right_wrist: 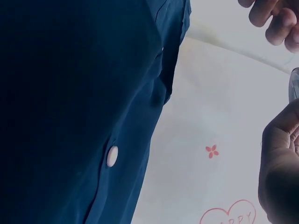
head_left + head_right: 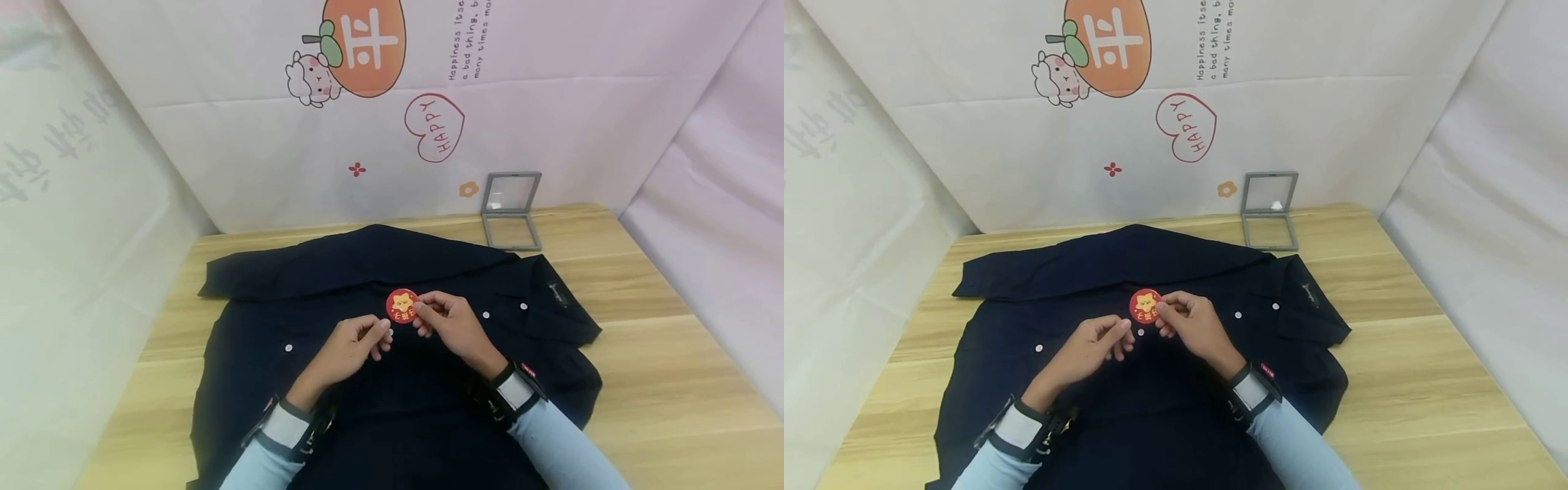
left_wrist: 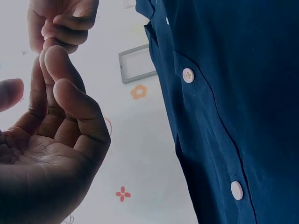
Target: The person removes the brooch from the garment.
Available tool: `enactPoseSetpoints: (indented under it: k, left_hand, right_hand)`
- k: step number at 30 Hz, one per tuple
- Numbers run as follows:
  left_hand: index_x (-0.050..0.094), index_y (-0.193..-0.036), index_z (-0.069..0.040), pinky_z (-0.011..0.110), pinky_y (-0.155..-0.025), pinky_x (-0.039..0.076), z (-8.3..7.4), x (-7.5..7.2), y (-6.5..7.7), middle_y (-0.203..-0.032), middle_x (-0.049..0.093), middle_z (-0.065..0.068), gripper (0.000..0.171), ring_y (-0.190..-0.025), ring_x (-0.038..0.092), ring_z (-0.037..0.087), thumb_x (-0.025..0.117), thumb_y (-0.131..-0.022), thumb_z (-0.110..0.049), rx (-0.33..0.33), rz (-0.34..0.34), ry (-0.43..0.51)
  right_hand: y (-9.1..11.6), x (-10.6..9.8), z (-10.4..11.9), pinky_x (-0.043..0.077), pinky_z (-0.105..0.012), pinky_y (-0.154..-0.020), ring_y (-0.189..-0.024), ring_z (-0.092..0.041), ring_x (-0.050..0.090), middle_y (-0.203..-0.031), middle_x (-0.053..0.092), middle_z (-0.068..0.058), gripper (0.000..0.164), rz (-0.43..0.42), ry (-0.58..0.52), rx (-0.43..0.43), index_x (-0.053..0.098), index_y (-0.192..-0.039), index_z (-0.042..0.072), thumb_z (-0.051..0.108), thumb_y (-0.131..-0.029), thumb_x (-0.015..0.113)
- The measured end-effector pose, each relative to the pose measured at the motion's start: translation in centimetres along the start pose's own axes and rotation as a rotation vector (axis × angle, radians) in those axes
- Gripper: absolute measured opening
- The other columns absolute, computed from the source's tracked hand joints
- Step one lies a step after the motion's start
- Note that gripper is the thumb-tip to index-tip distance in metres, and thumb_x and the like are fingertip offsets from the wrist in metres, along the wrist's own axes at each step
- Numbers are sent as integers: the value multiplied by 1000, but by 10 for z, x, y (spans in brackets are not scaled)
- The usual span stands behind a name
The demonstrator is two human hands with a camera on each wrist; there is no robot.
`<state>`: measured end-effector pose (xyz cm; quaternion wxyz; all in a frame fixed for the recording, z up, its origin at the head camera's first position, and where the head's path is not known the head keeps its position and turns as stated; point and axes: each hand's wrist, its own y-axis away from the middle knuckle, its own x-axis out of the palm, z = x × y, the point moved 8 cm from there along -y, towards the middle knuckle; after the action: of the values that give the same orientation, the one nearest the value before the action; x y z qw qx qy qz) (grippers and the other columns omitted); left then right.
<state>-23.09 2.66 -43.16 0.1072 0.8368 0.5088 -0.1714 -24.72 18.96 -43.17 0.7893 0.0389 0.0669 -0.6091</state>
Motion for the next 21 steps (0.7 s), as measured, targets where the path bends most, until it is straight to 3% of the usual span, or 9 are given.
enactPoseSetpoints:
  k: [10, 16, 21]
  left_hand:
    - [67, -89, -2, 40, -67, 57, 0, 26, -34, -83, 69, 13, 35, -64, 62, 12, 48, -104, -27, 51, 53, -4]
    - [67, -94, -3, 27, -64, 55, -13, 49, -59, -88, 70, 13, 33, -69, 64, 12, 48, -104, -28, 81, 79, 15]
    - [67, -97, -3, 27, -69, 56, -23, 73, -70, -93, 70, 14, 33, -77, 68, 20, 47, -105, -28, 105, 122, 25]
  right_hand:
    - [-22, -55, -14, 56, -23, -65, -66, -5, 65, -79, 67, 4, 35, -124, 62, -8, 61, -116, -5, 26, -101, 56]
    - [-36, -106, -12, 55, -19, -64, -66, -3, 63, -76, 66, 10, 38, -213, 81, -18, 61, -115, -6, 29, -100, 57]
    - [-43, -145, -19, 53, -17, -66, -68, -1, 62, -76, 64, 13, 39, -262, 106, 28, 58, -116, -4, 32, -101, 54]
